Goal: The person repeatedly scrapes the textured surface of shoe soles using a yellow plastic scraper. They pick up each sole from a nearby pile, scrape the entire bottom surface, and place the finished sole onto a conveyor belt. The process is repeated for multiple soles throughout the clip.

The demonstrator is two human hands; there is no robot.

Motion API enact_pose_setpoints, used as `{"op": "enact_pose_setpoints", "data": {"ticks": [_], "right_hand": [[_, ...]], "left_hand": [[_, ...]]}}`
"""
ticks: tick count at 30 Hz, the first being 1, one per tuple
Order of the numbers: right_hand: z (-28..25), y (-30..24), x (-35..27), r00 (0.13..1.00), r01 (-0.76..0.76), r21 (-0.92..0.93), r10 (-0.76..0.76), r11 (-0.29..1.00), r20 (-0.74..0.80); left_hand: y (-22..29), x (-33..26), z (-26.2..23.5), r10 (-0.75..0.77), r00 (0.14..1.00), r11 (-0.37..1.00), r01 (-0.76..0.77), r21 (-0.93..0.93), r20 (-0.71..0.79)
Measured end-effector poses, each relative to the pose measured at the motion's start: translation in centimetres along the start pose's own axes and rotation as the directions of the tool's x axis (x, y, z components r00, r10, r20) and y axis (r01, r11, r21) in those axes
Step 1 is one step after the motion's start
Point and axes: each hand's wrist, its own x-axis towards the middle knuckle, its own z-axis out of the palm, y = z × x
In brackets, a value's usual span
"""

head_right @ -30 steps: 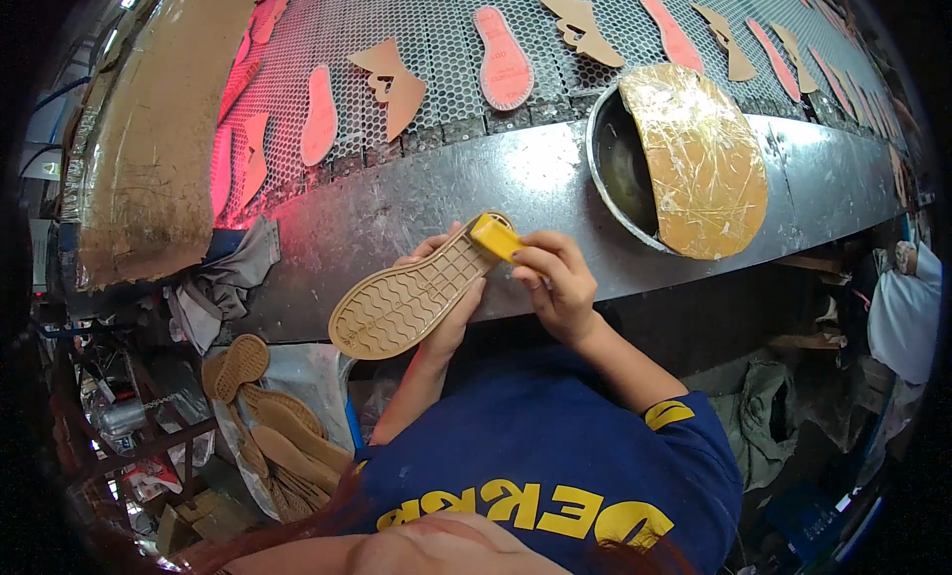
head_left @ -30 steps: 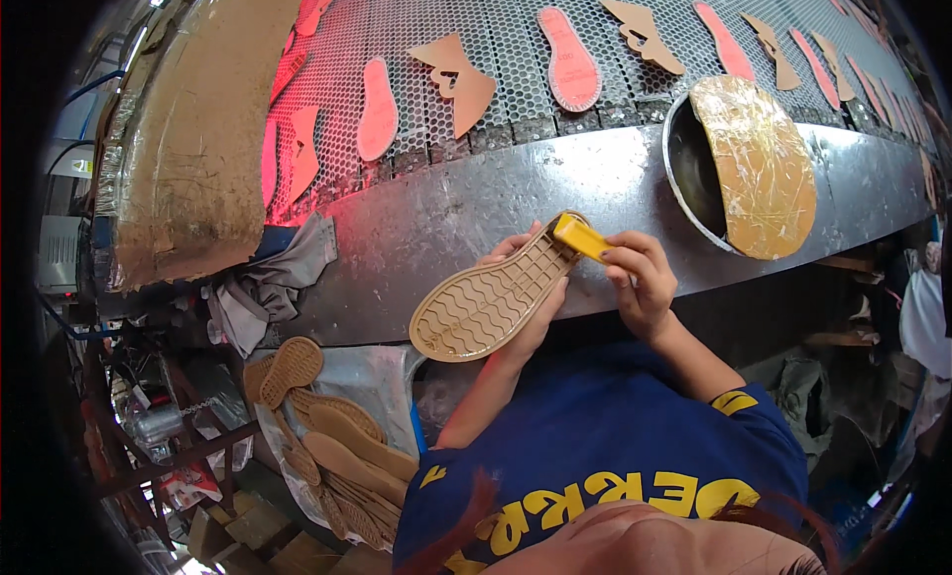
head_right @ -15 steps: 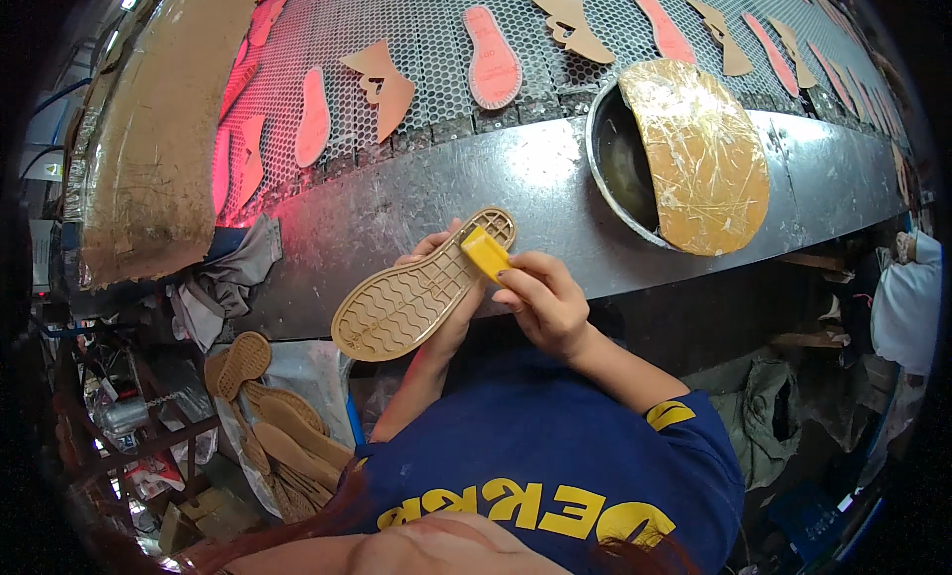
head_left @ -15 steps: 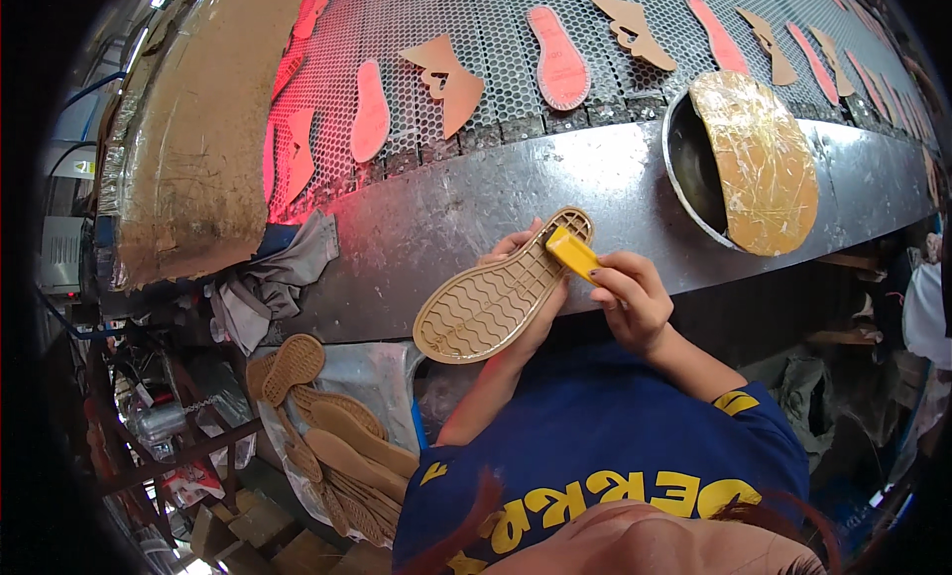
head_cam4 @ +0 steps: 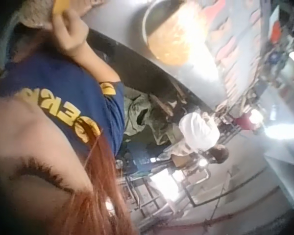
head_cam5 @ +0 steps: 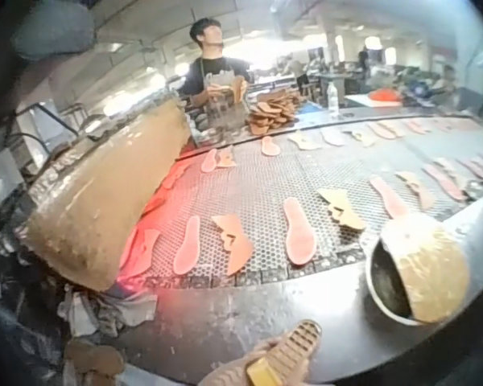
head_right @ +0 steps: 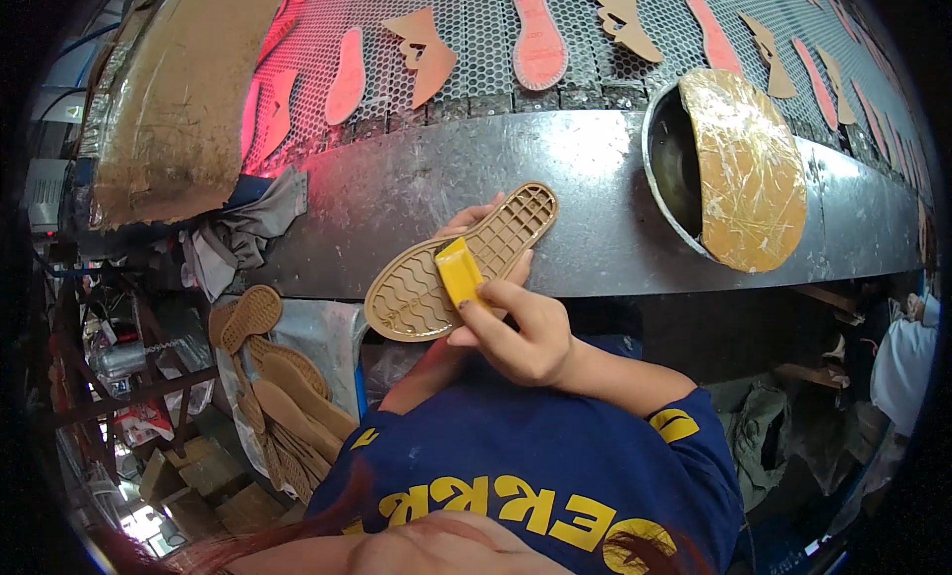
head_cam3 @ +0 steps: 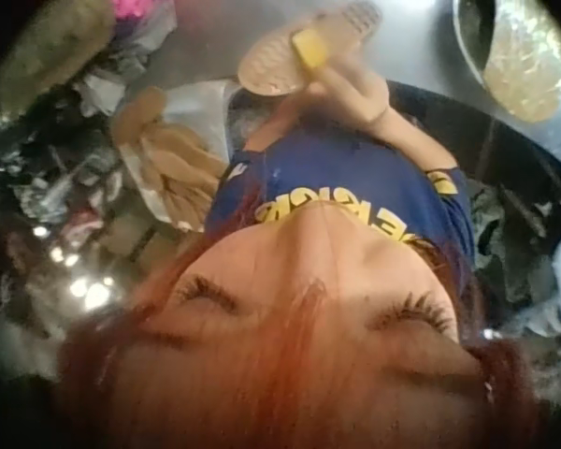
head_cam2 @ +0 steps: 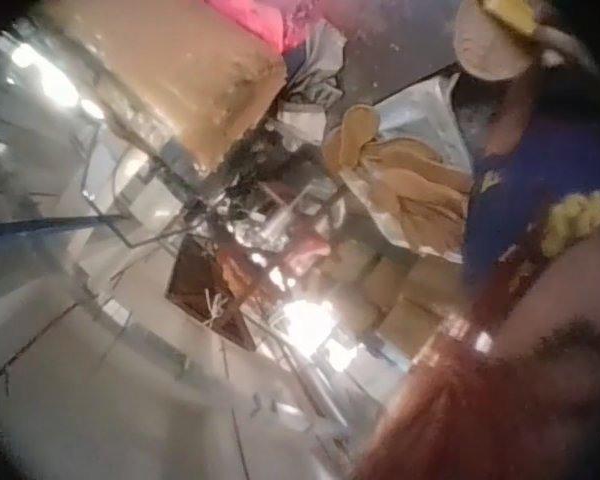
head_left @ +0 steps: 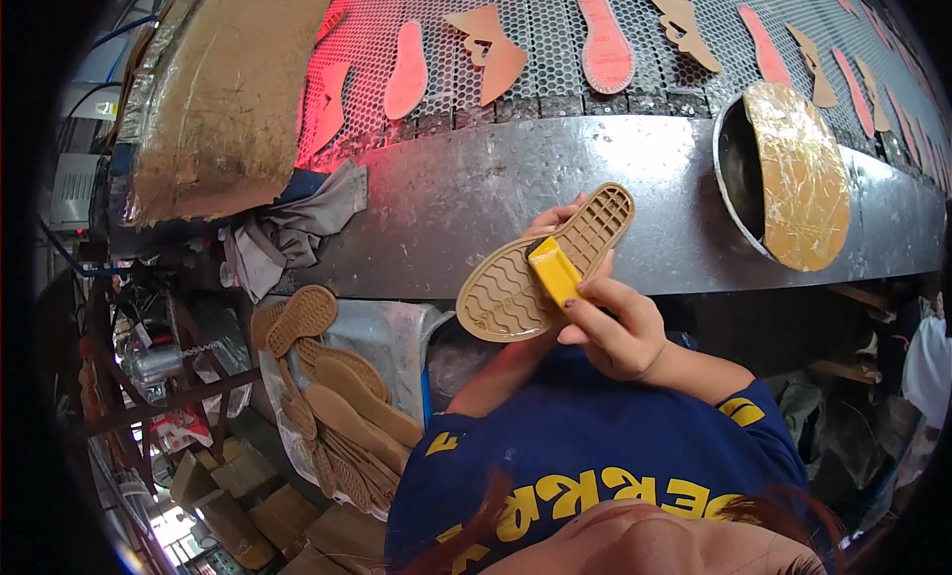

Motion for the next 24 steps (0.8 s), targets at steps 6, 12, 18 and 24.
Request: {"op": "enact_pose_setpoints", "data": {"ticks": [6, 12, 18, 24], "right_hand": [[0.5, -0.6, 1.1, 0.995, 0.091, 0.068, -0.093, 0.994, 0.023], [-0.2, 0.3, 1.0, 0.998, 0.068, 0.070, -0.069, 0.995, 0.009], [-0.2, 0.0, 0.4, 0.995, 0.046, 0.046, -0.050, 0.998, 0.088], [0.8, -0.7, 1.1, 0.984, 0.163, 0.073, -0.167, 0.984, 0.058]], "left_hand": [[0.5, 0.6, 0.4, 0.013, 0.999, 0.996, -0.016, 0.089, 0.034], [-0.2, 0.1, 0.8, -0.024, 1.000, 0.999, 0.024, -0.033, -0.005], [-0.4, 0.4, 0.7, 0.031, 0.999, 0.999, -0.031, 0.032, 0.017], [-1.3, 0.3, 0.8, 0.008, 0.999, 1.000, -0.007, -0.025, 0.039]]}}
